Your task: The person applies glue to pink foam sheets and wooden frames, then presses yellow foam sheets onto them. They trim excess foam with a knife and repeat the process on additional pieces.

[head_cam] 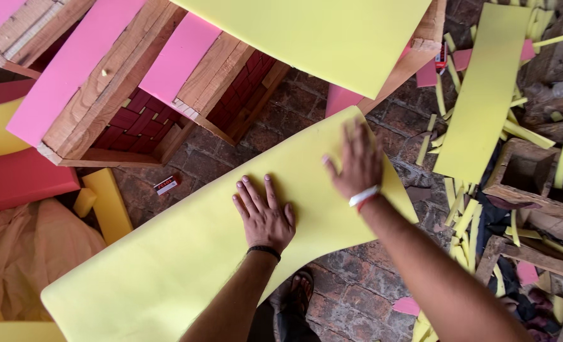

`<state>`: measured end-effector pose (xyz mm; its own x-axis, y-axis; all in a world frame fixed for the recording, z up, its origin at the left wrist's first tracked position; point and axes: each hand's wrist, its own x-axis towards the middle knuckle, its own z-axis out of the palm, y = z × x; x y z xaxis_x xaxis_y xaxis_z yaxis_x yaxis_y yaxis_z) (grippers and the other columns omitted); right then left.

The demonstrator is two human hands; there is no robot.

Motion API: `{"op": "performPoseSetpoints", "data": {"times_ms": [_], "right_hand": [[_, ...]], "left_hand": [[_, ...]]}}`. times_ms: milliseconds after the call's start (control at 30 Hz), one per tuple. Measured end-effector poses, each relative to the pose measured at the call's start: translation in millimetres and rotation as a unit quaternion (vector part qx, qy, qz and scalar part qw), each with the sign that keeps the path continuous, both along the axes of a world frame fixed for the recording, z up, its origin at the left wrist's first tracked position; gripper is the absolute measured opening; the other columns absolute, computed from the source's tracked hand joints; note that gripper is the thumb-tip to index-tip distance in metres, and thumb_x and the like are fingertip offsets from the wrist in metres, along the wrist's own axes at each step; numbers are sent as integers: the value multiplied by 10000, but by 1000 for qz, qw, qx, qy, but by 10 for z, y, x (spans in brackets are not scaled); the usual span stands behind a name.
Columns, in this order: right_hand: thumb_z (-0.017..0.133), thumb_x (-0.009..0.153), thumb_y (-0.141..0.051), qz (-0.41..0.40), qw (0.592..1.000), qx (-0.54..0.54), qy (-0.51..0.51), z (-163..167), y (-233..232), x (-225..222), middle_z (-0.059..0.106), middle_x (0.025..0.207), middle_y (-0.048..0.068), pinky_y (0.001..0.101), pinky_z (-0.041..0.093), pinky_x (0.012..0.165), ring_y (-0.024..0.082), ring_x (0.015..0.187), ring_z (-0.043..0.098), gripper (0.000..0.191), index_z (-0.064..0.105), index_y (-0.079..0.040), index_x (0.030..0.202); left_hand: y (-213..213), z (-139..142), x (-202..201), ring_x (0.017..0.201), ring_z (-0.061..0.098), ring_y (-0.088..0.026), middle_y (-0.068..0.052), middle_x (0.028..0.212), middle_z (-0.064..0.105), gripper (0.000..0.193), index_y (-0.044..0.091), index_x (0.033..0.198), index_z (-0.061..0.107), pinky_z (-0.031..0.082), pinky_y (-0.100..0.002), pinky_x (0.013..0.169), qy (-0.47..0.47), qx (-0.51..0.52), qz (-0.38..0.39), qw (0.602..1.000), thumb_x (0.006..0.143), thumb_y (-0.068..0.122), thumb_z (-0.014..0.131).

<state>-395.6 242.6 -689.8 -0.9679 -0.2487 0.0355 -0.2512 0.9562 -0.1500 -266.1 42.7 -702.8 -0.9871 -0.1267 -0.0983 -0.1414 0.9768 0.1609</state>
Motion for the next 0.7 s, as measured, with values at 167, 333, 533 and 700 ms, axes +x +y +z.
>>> {"op": "performPoseSetpoints", "data": {"times_ms": [167, 333, 533, 700], "right_hand": [[495, 952, -689, -86, 995, 47, -24, -218, 138, -349, 383, 1515, 286, 529, 327, 1122, 401, 1344, 448, 984, 140, -67, 1628], [472, 936, -723, -120, 981, 85, -123, -162, 50, -285, 541, 1215, 217, 487, 440, 1000, 336, 1097, 569, 1008, 108, -125, 1661], [457, 921, -738, -106, 980, 106, -127, -46, -1, -496, 530, 1191, 247, 465, 529, 880, 330, 996, 594, 1070, 13, -113, 1667], [425, 922, -757, -109, 976, 78, -171, -66, -90, -711, 523, 1236, 251, 469, 538, 934, 335, 1061, 603, 1073, -27, -135, 1670]], "left_hand": [[-10, -31, -38, 1506, 66, -546, -414, 1601, 86, 809, 12, 1585, 209, 40, -635, 1205, 12, 17, 0, 1000, 951, 469, 418], [-63, -2, -36, 1494, 67, -552, -415, 1593, 85, 810, 14, 1581, 203, 39, -643, 1193, 54, 42, -1, 998, 944, 464, 421], [-90, 28, -172, 1503, 51, -520, -387, 1607, 49, 815, 22, 1594, 149, 31, -630, 1191, 48, 28, -4, 998, 950, 456, 395], [-201, 39, -378, 1502, 60, -482, -365, 1609, 65, 801, 65, 1591, 155, 46, -597, 1194, 31, 7, 16, 999, 941, 471, 386]]}}
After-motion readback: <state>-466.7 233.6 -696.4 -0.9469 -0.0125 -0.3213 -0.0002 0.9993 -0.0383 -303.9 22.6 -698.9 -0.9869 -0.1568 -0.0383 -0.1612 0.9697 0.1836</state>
